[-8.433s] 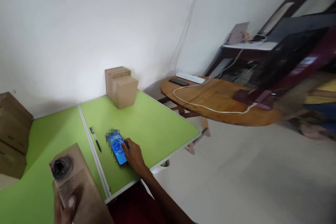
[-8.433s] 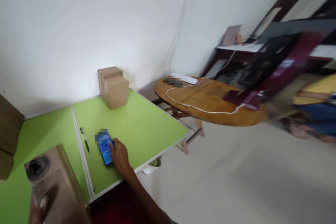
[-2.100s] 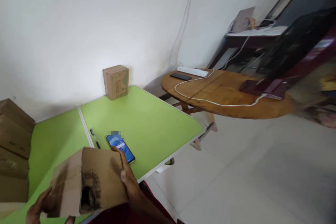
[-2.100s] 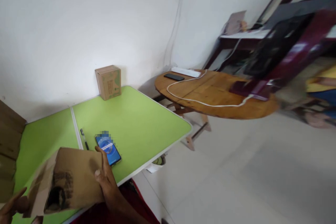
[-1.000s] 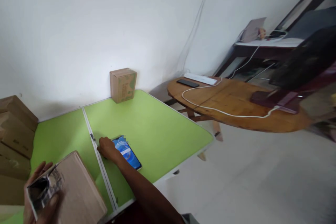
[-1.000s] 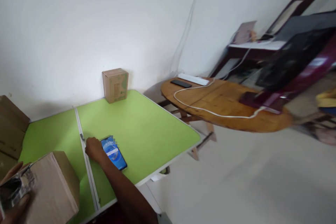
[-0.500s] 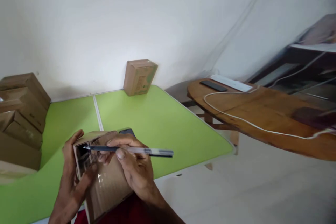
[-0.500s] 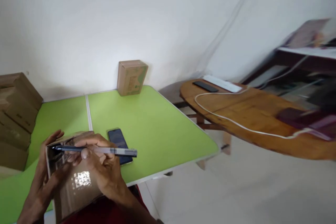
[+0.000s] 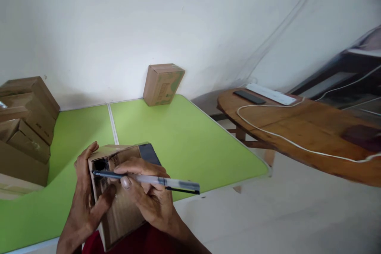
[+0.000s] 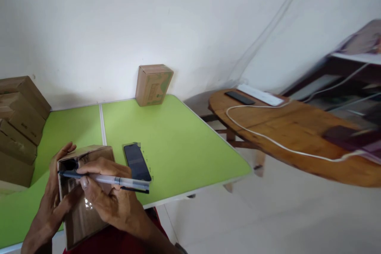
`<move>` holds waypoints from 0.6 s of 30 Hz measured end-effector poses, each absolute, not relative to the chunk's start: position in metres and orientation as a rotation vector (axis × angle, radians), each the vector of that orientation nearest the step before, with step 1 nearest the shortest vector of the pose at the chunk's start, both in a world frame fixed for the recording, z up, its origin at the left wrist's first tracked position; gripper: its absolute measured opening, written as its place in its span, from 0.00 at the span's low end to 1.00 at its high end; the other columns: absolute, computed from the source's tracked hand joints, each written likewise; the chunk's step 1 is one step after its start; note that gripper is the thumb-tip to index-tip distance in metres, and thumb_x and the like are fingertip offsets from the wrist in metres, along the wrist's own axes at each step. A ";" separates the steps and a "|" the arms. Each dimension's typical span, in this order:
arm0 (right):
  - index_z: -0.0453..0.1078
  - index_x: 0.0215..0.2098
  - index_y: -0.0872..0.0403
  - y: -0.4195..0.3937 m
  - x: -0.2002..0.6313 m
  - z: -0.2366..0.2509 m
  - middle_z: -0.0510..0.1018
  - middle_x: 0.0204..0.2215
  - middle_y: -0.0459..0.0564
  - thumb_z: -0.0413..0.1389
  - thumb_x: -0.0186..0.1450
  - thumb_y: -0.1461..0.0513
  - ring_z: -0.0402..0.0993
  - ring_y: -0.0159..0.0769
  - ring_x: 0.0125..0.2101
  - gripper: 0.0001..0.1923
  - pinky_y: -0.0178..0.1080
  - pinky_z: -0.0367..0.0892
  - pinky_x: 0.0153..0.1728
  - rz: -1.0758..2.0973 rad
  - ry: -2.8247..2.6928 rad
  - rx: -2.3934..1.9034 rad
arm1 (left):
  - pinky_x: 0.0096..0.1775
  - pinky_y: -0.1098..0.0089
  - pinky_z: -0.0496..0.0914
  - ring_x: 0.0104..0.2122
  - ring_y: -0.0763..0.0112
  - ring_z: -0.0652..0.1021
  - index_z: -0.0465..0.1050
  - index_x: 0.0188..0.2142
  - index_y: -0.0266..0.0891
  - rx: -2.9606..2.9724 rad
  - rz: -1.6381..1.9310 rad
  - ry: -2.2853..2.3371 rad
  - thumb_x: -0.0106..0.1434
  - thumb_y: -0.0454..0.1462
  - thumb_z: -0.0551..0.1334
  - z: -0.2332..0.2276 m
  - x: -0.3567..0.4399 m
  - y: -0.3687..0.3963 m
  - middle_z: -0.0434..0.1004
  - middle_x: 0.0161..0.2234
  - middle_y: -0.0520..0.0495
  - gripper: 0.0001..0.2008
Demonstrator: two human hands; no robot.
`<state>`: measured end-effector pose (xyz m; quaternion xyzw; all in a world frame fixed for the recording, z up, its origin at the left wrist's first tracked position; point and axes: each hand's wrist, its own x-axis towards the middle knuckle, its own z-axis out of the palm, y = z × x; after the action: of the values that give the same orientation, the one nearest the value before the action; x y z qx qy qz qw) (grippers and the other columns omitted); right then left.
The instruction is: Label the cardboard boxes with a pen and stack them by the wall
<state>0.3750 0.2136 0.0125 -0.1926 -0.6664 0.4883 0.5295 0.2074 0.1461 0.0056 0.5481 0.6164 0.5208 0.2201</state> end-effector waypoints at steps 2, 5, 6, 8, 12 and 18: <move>0.83 0.53 0.43 0.214 0.376 0.013 0.89 0.43 0.50 0.61 0.80 0.55 0.87 0.46 0.43 0.09 0.47 0.83 0.47 1.149 -1.614 -0.448 | 0.76 0.46 0.59 0.78 0.47 0.63 0.60 0.77 0.53 1.530 1.447 1.705 0.75 0.52 0.65 0.006 0.208 0.146 0.62 0.78 0.42 0.36; 0.83 0.51 0.43 0.214 0.376 0.015 0.89 0.42 0.49 0.62 0.79 0.57 0.87 0.45 0.42 0.07 0.46 0.81 0.46 1.156 -1.607 -0.428 | 0.76 0.44 0.59 0.78 0.48 0.62 0.58 0.78 0.58 1.585 1.430 1.677 0.75 0.51 0.65 0.000 0.201 0.145 0.61 0.79 0.45 0.36; 0.83 0.50 0.43 0.214 0.376 0.016 0.89 0.42 0.49 0.62 0.79 0.58 0.87 0.44 0.41 0.07 0.45 0.80 0.45 1.142 -1.603 -0.424 | 0.76 0.44 0.60 0.78 0.47 0.62 0.57 0.78 0.60 1.612 1.420 1.662 0.75 0.51 0.64 -0.002 0.197 0.145 0.60 0.79 0.47 0.36; 0.83 0.46 0.46 0.214 0.377 0.018 0.88 0.38 0.48 0.62 0.77 0.59 0.86 0.41 0.38 0.06 0.41 0.78 0.40 1.069 -1.600 -0.410 | 0.75 0.44 0.62 0.78 0.47 0.63 0.56 0.79 0.64 1.642 1.394 1.649 0.75 0.51 0.65 -0.007 0.191 0.145 0.60 0.80 0.48 0.38; 0.81 0.39 0.50 0.216 0.381 0.018 0.82 0.29 0.44 0.59 0.76 0.61 0.75 0.32 0.25 0.08 0.33 0.67 0.26 0.994 -1.568 -0.485 | 0.76 0.42 0.60 0.77 0.47 0.63 0.57 0.78 0.66 1.589 1.395 1.681 0.74 0.51 0.67 -0.009 0.188 0.144 0.60 0.79 0.50 0.38; 0.76 0.38 0.49 0.222 0.376 0.015 0.76 0.25 0.40 0.60 0.77 0.60 0.69 0.29 0.21 0.08 0.31 0.64 0.23 0.970 -1.364 -0.615 | 0.76 0.42 0.60 0.78 0.47 0.63 0.59 0.77 0.63 1.538 1.425 1.706 0.73 0.54 0.67 -0.001 0.198 0.142 0.62 0.78 0.49 0.37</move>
<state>0.3760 0.2225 0.0151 -0.2683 -0.5953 0.4234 0.6280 0.1980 0.1418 -0.0011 0.5553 0.6160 0.5146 0.2176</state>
